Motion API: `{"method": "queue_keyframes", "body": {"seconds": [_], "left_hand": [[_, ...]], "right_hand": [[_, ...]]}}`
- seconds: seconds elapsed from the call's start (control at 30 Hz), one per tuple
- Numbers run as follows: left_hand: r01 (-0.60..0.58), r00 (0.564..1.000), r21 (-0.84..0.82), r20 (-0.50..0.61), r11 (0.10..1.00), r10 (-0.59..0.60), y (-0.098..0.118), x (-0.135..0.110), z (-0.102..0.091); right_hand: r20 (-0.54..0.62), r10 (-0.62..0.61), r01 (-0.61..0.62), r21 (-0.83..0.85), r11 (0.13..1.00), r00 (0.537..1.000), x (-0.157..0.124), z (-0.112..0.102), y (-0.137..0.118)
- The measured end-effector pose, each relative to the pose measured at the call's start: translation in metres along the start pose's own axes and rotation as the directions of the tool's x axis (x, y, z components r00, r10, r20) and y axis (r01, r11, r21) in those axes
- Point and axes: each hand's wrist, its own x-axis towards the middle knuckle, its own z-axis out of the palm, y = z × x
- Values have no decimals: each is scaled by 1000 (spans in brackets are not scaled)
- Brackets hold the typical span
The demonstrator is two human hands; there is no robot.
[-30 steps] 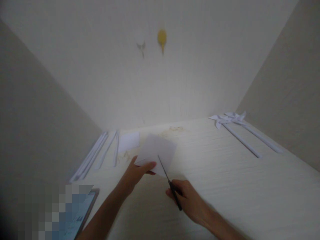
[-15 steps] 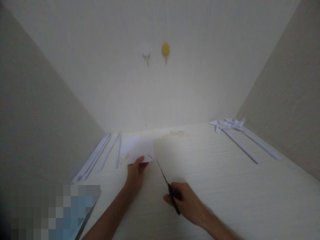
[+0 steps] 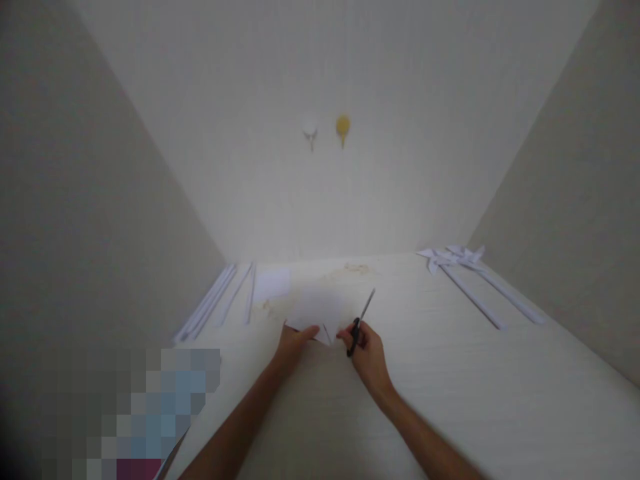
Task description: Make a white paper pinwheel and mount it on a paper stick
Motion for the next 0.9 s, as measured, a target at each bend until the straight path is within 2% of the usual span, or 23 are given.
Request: {"method": "queue_keyframes", "body": {"seconds": [0.13,0.4,0.7,0.83,0.9], "left_hand": [[-8,999,27,44,1000,7,-5,-9,3],[-12,996,-21,83,1000,14,-7,-4,4],[41,997,-119,65,992,-34,-15,-1,13],[57,998,-233,22,971,-54,-21,0,18],[64,998,-276,35,959,-56,-22,-1,20]], "right_hand": [[-83,-17,25,93,995,996,6,10,4],[18,4,-10,330,944,1000,8,9,7],[-2,3,-2,350,937,1000,15,13,12],[9,-17,13,366,931,1000,17,14,13],[-4,-11,12,385,923,1000,18,14,13]]}}
